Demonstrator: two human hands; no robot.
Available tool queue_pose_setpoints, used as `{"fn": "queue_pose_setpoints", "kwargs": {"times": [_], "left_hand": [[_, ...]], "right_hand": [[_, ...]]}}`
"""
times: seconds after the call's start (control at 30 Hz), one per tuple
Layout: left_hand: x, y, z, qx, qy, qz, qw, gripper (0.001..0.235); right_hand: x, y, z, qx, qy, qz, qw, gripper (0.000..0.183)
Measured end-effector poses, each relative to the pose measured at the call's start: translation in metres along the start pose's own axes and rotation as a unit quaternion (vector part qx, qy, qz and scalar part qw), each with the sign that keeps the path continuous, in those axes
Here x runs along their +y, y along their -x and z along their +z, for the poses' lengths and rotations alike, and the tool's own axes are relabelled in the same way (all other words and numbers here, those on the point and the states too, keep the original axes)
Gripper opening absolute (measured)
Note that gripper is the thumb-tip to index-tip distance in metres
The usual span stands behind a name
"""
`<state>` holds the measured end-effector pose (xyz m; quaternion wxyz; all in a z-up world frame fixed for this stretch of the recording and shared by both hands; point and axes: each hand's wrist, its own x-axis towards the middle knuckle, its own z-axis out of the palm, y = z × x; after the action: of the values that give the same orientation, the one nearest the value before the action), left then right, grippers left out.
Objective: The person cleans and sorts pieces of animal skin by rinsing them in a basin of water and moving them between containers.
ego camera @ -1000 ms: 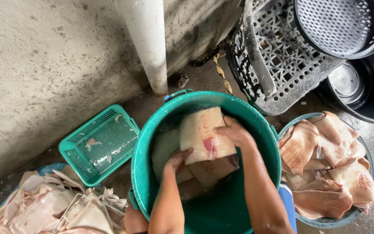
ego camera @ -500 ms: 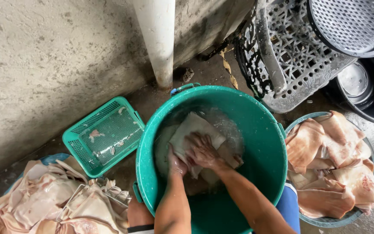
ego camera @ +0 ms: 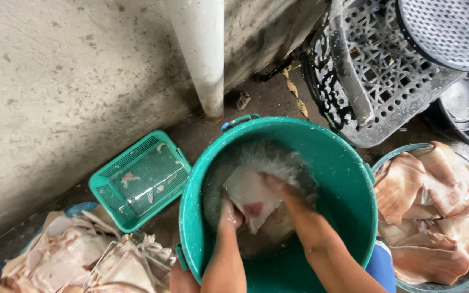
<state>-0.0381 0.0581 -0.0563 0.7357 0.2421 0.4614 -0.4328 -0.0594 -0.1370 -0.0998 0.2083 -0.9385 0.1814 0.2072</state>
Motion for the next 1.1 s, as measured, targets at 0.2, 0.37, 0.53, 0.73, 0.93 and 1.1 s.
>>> {"fn": "queue_pose_setpoints", "kwargs": {"times": [0.2, 0.37, 0.53, 0.73, 0.93, 1.1], "left_hand": [[0.0, 0.0, 0.044, 0.021, -0.075, 0.012, 0.997, 0.064], [0.007, 0.021, 0.08, -0.027, -0.13, 0.156, 0.979, 0.048], [0.02, 0.11, 0.102, -0.058, -0.114, 0.278, 0.952, 0.062], [0.033, 0.149, 0.09, 0.221, -0.311, 0.39, 0.838, 0.07], [0.021, 0.07, 0.03, 0.327, -0.491, 0.341, 0.732, 0.064], [0.032, -0.002, -0.002, 0.347, -0.501, 0.231, 0.758, 0.067]], "right_hand": [[0.036, 0.063, -0.054, 0.066, -0.023, -0.196, 0.978, 0.066], [-0.018, 0.097, -0.095, 0.149, 0.027, -0.269, 0.951, 0.057], [-0.065, 0.101, -0.16, 0.131, -0.379, -0.071, 0.914, 0.022], [-0.062, 0.082, -0.158, -0.075, -0.572, 0.008, 0.816, 0.021], [-0.06, 0.029, -0.018, -0.208, -0.513, 0.054, 0.831, 0.049], [-0.048, 0.006, 0.011, -0.272, -0.44, 0.091, 0.851, 0.06]]}}
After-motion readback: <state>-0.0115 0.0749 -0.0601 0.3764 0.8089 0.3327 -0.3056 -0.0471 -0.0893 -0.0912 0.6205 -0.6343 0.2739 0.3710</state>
